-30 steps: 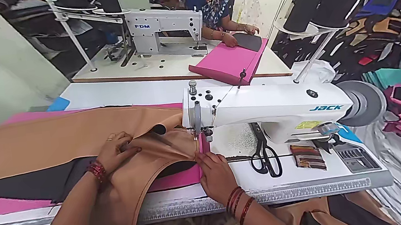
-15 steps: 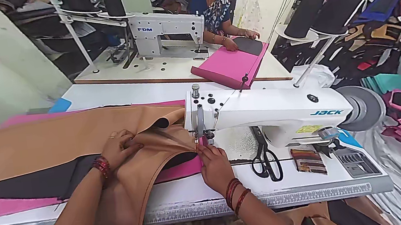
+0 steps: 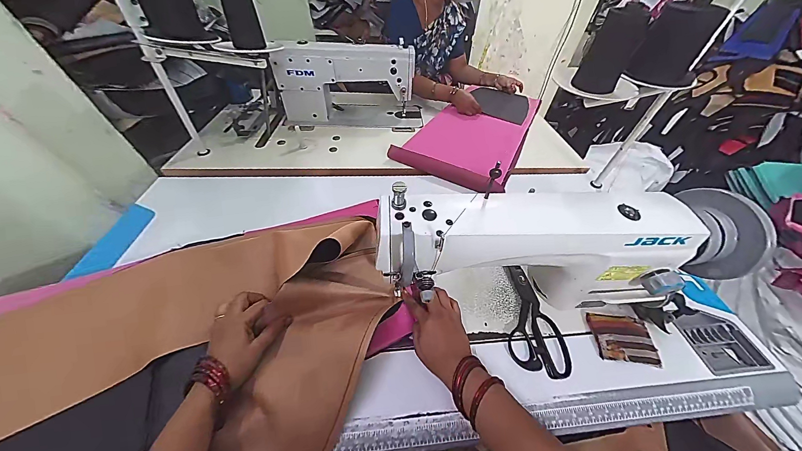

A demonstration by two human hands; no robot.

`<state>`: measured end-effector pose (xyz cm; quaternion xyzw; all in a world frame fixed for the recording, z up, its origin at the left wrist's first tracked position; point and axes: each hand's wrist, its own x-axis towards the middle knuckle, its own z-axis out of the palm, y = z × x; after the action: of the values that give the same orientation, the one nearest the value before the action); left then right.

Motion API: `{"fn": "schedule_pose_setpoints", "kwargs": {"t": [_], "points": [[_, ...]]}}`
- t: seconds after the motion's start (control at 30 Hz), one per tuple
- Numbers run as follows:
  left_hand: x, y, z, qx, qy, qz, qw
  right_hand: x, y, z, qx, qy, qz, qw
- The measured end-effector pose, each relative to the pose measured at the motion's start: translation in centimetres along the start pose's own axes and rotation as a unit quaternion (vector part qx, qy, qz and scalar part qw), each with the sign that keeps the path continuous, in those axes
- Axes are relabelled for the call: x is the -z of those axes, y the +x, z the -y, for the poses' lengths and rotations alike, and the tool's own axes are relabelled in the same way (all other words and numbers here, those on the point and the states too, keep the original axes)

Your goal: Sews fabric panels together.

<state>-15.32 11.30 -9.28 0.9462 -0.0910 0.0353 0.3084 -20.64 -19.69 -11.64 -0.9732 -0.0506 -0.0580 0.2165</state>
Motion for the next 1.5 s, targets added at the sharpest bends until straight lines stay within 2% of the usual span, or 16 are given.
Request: {"fn": "schedule_pose_setpoints", "kwargs": {"t": [0.1,0.17,0.2,0.27,0.33,0.4,0.5,0.6,0.67,0.7,0.77,0.87,1.1,1.5], "points": [[-0.3,-1.2,-1.2,0.014,0.007,-0.028,0.999,0.2,0.2,0.0,-0.011,0.003,0.005,1.000],[-0.4,-2.4,-2.2,0.006,0.022,-0.072,0.997,0.1,-0.2,0.0,0.001,0.023,-0.022,1.000],[-0.4,-3.1,-3.0,-0.013,0.044,-0.110,0.993,-0.1,-0.4,-0.2,0.024,0.039,-0.056,0.997],[-0.2,-3.6,-3.9,-0.104,0.130,-0.201,0.965,-0.4,-0.9,-0.4,0.088,0.070,-0.093,0.989],[0.8,-3.2,-4.6,-0.167,0.192,-0.238,0.937,-0.7,-1.3,-0.8,0.158,0.078,-0.108,0.978],[2.6,-1.7,-5.9,-0.165,0.201,-0.177,0.949,-1.1,-1.3,-0.9,0.192,0.075,-0.125,0.970],[5.1,3.1,-6.5,-0.076,0.193,-0.018,0.978,-1.7,-1.2,0.4,0.174,0.054,-0.137,0.974],[4.9,7.3,-4.0,-0.024,0.160,0.096,0.982,-1.9,-1.4,2.3,0.123,0.021,-0.144,0.982],[3.5,7.4,-1.3,-0.019,0.115,0.133,0.984,-2.2,-1.7,2.6,0.099,0.025,-0.145,0.984],[2.7,6.8,0.1,-0.031,0.096,0.135,0.986,-2.1,-1.8,2.7,0.096,0.029,-0.145,0.984],[1.7,5.1,1.8,-0.092,0.072,0.084,0.990,-2.3,-2.0,2.6,0.099,0.031,-0.152,0.983],[0.9,2.6,1.8,-0.105,0.014,0.034,0.994,-2.4,-2.5,2.4,0.109,0.017,-0.157,0.981],[-0.6,0.0,0.1,-0.042,-0.029,-0.036,0.998,-2.7,-2.6,2.3,0.122,-0.007,-0.168,0.978],[-0.6,-2.3,-2.9,0.055,0.025,-0.008,0.998,-2.9,-2.6,2.1,0.134,-0.039,-0.187,0.972]]}}
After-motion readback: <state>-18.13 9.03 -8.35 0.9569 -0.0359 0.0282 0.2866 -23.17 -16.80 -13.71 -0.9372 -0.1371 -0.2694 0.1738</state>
